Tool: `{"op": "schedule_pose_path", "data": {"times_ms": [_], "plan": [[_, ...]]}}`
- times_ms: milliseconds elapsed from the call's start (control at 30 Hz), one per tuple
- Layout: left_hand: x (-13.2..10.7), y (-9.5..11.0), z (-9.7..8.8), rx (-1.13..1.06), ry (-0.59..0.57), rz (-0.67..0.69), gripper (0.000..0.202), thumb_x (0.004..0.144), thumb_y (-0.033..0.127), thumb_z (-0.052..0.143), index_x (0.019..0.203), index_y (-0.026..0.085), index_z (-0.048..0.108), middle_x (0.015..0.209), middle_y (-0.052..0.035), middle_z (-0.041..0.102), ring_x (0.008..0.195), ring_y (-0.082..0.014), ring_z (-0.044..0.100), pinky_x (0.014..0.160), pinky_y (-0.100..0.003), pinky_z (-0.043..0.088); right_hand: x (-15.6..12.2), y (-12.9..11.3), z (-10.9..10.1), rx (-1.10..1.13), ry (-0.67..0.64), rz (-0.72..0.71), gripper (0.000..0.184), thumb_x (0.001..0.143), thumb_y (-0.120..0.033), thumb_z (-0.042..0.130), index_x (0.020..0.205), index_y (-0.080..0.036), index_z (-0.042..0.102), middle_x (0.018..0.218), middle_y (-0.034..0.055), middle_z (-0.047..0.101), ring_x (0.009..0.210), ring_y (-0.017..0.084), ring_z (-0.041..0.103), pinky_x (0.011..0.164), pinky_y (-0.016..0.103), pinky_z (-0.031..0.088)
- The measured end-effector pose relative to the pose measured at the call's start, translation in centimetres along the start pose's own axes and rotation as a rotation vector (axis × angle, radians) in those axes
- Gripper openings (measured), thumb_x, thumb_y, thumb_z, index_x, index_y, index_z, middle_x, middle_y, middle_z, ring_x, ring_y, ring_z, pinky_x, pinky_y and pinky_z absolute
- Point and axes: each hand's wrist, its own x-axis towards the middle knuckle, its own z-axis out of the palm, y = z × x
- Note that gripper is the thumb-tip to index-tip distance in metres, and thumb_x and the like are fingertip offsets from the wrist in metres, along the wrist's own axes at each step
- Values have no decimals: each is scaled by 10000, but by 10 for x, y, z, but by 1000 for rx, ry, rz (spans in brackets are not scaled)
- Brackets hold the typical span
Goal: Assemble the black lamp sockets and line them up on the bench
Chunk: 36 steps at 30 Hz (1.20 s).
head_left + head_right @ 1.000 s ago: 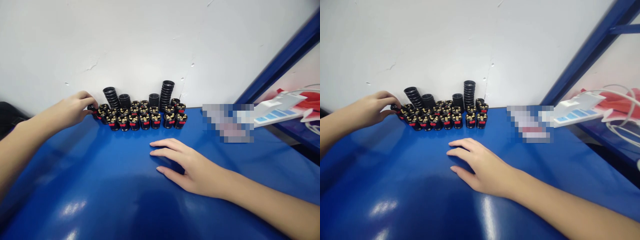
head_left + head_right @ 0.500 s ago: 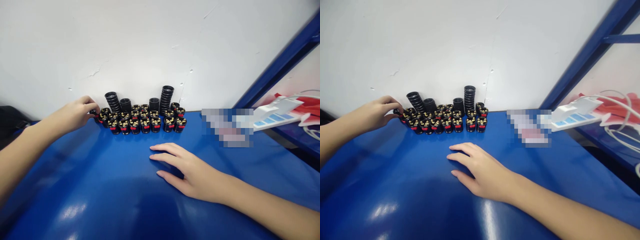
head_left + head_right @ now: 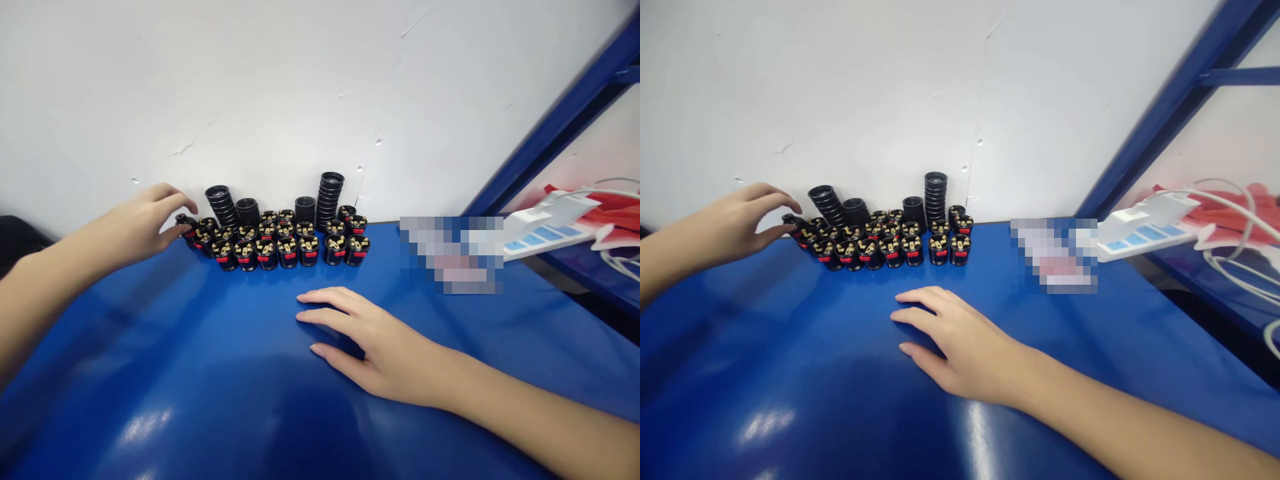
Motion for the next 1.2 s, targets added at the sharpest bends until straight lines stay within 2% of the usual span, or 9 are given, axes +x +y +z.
{"op": "schedule_pose_path", "data": {"times_ms": [133, 233, 433, 567, 700, 800, 933, 1033, 1200], "plan": [[4, 9, -19, 49, 99, -73, 364, 1054, 397, 493, 1319, 173, 603, 1287, -102, 633, 990, -217, 646, 968, -421, 556, 0, -1, 0, 0, -3, 2, 347, 1056, -256, 637, 1386, -177, 707, 1485, 166, 665, 1379, 264, 641, 1179, 438, 542], [7, 19, -28, 34, 153, -63, 367, 1041, 391, 530, 1336, 180, 588, 1265, -81, 660, 1040, -224, 664, 965, -388, 540, 1, -1, 0, -2, -3, -1, 343, 1056, -256, 637, 1383, -176, 707, 1482, 167, 666, 1380, 265, 641, 1177, 437, 544], [16, 29, -23, 28, 217, -26, 373, 1066, 387, 507, 1354, 183, 627, 1301, -89, 638, 944, -180, 637, 966, -355, 528, 1, -1, 0, -1, -1, -1, 329, 1057, -256, 638, 1370, -188, 711, 1478, 163, 668, 1384, 265, 638, 1175, 436, 544], [19, 33, -22, 67, 229, -45, 390, 1072, 398, 492, 1349, 156, 621, 1287, -108, 623, 958, -191, 628, 975, -358, 537, 2, 0, 0, 5, 2, -10, 318, 1061, -252, 633, 1362, -184, 710, 1469, 164, 675, 1378, 265, 640, 1168, 444, 548], [14, 42, -26, 97, 139, -135, 339, 1093, 394, 446, 1293, 165, 597, 1193, -94, 641, 932, -200, 614, 898, -366, 540, 2, 0, -1, 10, 7, -14, 307, 1060, -245, 633, 1351, -191, 710, 1461, 162, 680, 1366, 264, 646, 1155, 452, 560], [7, 45, -19, 51, 57, -114, 302, 1096, 385, 432, 1228, 179, 609, 1140, -89, 673, 903, -206, 640, 864, -371, 544, 2, -1, -1, 10, 9, -11, 299, 1056, -250, 640, 1344, -208, 710, 1462, 157, 681, 1363, 269, 650, 1143, 462, 570], [-4, 44, -2, 2, 6, -40, 366, 1087, 372, 434, 1297, 152, 637, 1220, -142, 722, 1056, -272, 699, 977, -440, 570, 2, -1, -1, 7, 12, -16, 301, 1054, -243, 640, 1346, -210, 706, 1464, 159, 680, 1362, 273, 653, 1146, 468, 569], [-13, 45, 9, -35, 8, -27, 430, 1073, 366, 434, 1338, 110, 653, 1276, -183, 733, 1140, -306, 711, 1064, -484, 563, 3, -1, -1, 5, 8, -16, 296, 1052, -246, 645, 1335, -196, 714, 1460, 165, 681, 1363, 275, 654, 1152, 464, 566], [-22, 45, 15, -108, 43, 11, 428, 1046, 363, 446, 1312, 132, 690, 1326, -195, 745, 1209, -336, 704, 1110, -558, 552, 2, 0, -1, 7, -4, -8, 298, 1055, -252, 641, 1335, -185, 721, 1464, 168, 678, 1369, 273, 650, 1164, 458, 555]]}}
